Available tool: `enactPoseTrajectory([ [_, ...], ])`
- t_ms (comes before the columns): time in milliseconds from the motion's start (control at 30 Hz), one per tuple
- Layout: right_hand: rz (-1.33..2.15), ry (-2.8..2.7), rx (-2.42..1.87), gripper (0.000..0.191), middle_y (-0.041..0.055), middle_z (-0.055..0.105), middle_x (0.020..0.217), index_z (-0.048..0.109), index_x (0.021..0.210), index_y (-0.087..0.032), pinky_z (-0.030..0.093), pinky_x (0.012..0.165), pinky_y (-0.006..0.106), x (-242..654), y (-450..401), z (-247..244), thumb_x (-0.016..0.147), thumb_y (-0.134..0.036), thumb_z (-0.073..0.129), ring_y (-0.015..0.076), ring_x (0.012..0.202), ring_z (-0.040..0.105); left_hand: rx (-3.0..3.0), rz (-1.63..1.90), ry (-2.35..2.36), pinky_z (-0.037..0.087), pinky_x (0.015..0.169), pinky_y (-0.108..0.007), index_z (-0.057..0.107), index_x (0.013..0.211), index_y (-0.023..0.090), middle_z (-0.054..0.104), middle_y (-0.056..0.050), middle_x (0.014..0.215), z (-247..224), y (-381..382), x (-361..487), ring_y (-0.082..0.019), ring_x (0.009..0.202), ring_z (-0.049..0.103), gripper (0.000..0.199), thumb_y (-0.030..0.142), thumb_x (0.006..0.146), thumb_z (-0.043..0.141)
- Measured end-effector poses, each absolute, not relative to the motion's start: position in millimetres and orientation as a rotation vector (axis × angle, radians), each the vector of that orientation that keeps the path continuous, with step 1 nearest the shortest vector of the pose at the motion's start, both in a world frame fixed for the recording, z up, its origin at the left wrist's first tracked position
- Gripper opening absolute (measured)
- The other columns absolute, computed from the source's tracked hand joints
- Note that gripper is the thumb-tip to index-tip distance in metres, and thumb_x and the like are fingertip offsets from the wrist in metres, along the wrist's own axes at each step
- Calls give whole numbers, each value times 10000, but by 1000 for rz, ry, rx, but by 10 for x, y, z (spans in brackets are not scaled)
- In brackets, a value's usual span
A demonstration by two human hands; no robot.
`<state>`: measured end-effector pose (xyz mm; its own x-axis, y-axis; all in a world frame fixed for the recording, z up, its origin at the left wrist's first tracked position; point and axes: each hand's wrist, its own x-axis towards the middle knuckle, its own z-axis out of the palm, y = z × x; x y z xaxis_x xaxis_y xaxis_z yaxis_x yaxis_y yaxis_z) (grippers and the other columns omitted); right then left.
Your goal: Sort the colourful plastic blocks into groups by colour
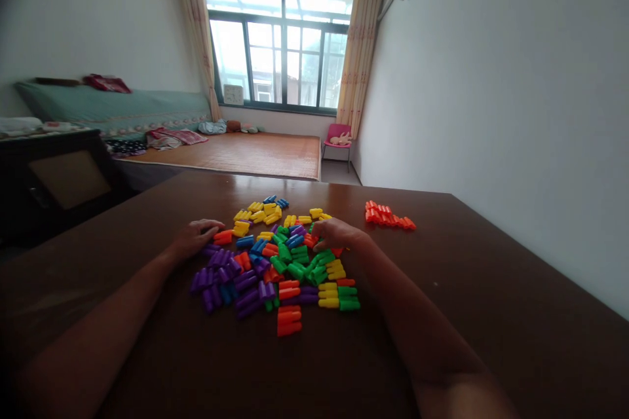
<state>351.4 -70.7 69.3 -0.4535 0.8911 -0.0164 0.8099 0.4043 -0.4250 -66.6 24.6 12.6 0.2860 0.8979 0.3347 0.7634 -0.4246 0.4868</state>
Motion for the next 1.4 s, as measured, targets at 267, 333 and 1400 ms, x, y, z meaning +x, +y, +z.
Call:
enactPoseTrajectory([
  [267,259,-2330,-1464,101,29,695,799,695,815,-175,421,654,217,3548,-629,677,748,-187,621,136,733,600,2327,797,1550,487,865,-296,740,966,205,732,-56,1055,130,253,-675,-236,991,652,451,496,780,449],
  [333,354,-2262,-1485,128,26,696,791,695,844,-166,427,638,215,3654,-604,684,771,-200,595,129,703,606,2328,799,1542,484,870,-298,740,963,207,733,-56,1052,128,254,-674,-236,990,653,448,496,779,452],
  [1400,210,-585,-1525,236,5,614,623,560,743,-178,531,474,248,5731,-670,221,621,-297,723,135,521,603,2316,788,1577,490,884,-298,748,934,219,738,-57,1054,168,238,-659,-248,993,659,464,527,750,453],
])
